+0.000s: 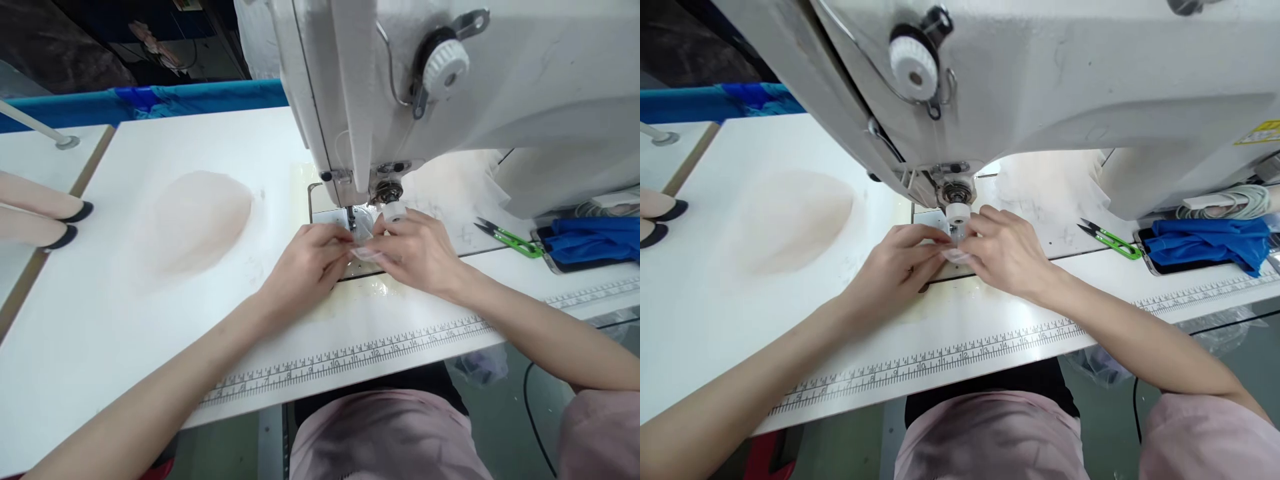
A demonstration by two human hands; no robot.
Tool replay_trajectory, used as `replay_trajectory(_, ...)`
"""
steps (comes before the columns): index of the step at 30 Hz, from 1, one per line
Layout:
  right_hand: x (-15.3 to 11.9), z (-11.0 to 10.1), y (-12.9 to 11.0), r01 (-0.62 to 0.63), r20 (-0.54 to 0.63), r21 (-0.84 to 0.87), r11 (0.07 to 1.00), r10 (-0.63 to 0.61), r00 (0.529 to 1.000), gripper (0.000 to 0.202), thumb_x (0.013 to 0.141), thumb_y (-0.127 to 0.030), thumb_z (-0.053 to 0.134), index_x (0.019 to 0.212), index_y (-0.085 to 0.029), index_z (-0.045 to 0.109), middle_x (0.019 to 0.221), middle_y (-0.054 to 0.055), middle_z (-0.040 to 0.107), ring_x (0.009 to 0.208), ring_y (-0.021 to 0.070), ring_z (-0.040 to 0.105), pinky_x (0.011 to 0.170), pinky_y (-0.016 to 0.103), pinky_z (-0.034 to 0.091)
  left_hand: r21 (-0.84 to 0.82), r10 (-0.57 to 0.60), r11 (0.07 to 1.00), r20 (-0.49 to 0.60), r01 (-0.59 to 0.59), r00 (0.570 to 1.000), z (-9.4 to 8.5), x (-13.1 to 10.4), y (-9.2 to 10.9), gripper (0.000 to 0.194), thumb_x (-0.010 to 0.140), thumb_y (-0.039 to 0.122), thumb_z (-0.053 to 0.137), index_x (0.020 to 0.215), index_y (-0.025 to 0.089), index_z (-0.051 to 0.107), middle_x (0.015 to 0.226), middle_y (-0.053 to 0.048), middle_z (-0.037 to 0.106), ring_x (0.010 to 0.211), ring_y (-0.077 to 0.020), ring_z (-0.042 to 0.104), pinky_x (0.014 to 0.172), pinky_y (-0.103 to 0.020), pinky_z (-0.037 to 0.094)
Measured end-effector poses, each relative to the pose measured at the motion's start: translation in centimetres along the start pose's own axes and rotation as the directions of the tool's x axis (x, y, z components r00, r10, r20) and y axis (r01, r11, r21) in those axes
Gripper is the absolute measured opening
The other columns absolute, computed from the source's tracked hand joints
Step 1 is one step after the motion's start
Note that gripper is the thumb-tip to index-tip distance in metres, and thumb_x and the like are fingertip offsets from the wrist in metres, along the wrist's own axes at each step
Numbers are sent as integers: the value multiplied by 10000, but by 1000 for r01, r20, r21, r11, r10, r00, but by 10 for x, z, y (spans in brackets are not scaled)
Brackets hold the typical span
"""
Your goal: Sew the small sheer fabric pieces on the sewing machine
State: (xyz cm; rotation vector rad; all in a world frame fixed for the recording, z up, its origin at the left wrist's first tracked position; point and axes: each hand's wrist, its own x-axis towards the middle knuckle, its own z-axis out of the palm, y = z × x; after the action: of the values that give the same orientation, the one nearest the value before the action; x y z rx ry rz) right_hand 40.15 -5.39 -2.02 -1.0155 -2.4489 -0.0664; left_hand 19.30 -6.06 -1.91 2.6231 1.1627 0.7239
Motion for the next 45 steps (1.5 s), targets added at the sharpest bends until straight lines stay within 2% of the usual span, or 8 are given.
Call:
replay_trajectory(4,-3,-2,-2,135,16,-52,989,-135,991,246,862,-89,514,821,-218,720,999,-4,737,927,184,605,757,338,383,354,206,916,-9,-190,978,3,-15,6,289,895,138,533,1151,217,638,1149,-57,696,1035,-235,624,870,-419,455)
replay_trajectory(8,-3,-4,-4,166,34,-44,985,-165,986,266,857,-59,497,850,-213,713,965,-3,748,999,185,618,778,341,384,491,240,842,29,-224,970,-1,-21,14,296,897,111,534,1174,174,620,1187,-75,683,1156,-251,597,884,-411,441)
replay_trajectory(12,-3,-5,-4,170,10,-60,984,-170,985,255,888,-89,479,869,-200,707,945,2,750,945,177,631,781,339,382,505,232,833,48,-225,971,-2,-20,15,274,910,113,526,1165,147,619,1166,-85,690,1193,-246,583,916,-402,437)
replay_trajectory(19,-3,-3,-4,164,53,-107,981,-159,986,260,917,-120,463,862,-212,700,994,-27,746,888,173,626,767,334,385,486,212,850,44,-206,976,-1,-20,12,295,919,124,513,1198,172,598,1158,-85,694,1195,-249,582,928,-422,433)
replay_trajectory(25,1,4,0,172,-22,-89,981,-175,984,215,889,-85,498,869,-168,696,944,-13,753,838,161,642,782,320,416,499,216,844,21,-197,976,0,-15,6,252,933,146,501,1164,157,603,1134,-87,705,1173,-231,598,931,-430,405)
replay_trajectory(31,5,9,7,178,-52,-162,971,-189,981,223,885,-69,495,859,-170,692,898,5,756,810,166,649,852,343,406,495,195,854,-16,-162,981,3,-8,-3,247,953,177,478,1169,186,598,1148,-65,701,1169,-228,596,952,-431,369)
replay_trajectory(40,0,10,1,154,-10,-179,972,-158,987,226,950,-218,481,1026,-158,685,1005,22,747,896,173,653,858,333,409,533,239,827,-46,-179,970,4,-14,1,228,936,175,519,1138,153,621,1118,-65,713,1111,-227,632,909,-431,381)
replay_trajectory(45,-1,9,1,169,-37,-188,968,-179,983,232,950,-220,485,995,-153,702,1014,26,746,844,166,646,874,355,389,520,237,835,-45,-180,970,2,-14,4,214,926,174,537,1114,144,634,1092,-61,723,1106,-220,638,925,-427,388)
